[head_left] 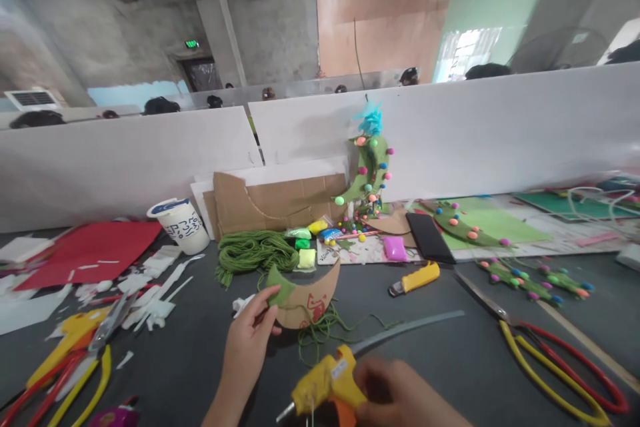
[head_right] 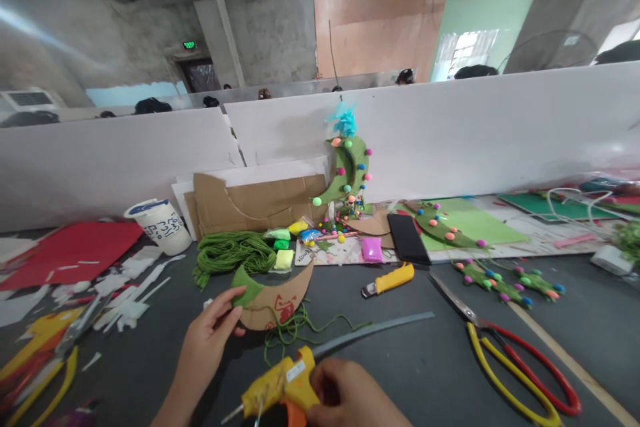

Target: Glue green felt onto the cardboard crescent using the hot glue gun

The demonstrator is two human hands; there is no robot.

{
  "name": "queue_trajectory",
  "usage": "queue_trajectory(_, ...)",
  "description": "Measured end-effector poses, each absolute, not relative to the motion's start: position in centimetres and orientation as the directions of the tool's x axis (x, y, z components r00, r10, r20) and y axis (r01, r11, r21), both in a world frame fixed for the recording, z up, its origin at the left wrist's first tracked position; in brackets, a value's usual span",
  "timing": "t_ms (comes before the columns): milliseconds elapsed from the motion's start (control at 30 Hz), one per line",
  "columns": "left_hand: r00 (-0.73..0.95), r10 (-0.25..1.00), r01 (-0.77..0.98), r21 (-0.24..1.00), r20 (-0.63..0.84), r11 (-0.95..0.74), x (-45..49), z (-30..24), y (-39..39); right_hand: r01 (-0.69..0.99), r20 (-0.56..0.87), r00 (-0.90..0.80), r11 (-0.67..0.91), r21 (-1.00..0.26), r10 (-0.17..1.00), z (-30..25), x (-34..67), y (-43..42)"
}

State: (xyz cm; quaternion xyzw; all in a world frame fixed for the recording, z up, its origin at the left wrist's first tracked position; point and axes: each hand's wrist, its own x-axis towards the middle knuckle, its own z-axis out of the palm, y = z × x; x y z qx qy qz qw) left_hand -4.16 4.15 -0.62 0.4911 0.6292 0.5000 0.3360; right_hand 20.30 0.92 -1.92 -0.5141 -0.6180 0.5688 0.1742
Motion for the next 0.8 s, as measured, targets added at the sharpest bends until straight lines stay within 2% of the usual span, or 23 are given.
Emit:
queue_trajectory(67,-0.294,0.953,0.273,0.962,0.068,0.016,-4.2,-0.5,4.1,0.176,-0.36,-0.466,-0.314,-0.933,0.808,-1.6,20.4,1.2)
queue_trajectory(133,-0.295,0.953,0.264,0.964,0.064,0.017,-4.2,-0.4,4.1,-0.047,-0.351,-0.567,-0.455,-0.889,0.745,-1.1,20.4,1.3)
queue_trajectory(233,-0.285,0.957,0.253,0.967,0.051,0.024,-4.0,-0.3,3.9,-0.204,-0.422,-0.629,-0.661,-0.722,0.654,-0.8,20.6,1.3)
queue_trajectory(300,-0.268,0.963,0.244,0.969,0.04,0.028,-3.8,-0.4,3.8,-0.226,-0.451,-0.616,-0.693,-0.684,0.646,-0.9,20.8,1.3)
queue_trajectory(433,-0.224,0.974,0.232,0.972,0.024,0.03,-3.1,-0.7,3.5,-0.225,-0.34,-0.599,-0.56,-0.798,0.725,-1.8,21.1,1.4)
queue_trajectory(500,-0.202,0.979,0.233,0.972,0.014,0.034,-2.6,-0.9,3.3,-0.184,-0.338,-0.499,-0.479,-0.858,0.798,-2.5,21.2,1.4)
queue_trajectory(600,-0.165,0.986,0.238,0.97,-0.001,0.041,-1.9,-1.0,2.9,0.0,-0.325,-0.293,-0.34,-0.94,0.899,-3.4,21.1,1.2)
queue_trajectory(700,-0.14,0.99,0.252,0.967,-0.008,0.043,-1.4,-1.0,2.4,0.152,-0.162,-0.226,-0.129,-0.98,0.961,-3.6,20.7,0.9)
queue_trajectory(800,-0.131,0.991,0.27,0.962,-0.006,0.042,-1.0,-1.1,2.2,0.255,-0.005,-0.207,0.049,-0.966,0.978,-3.3,20.3,0.6)
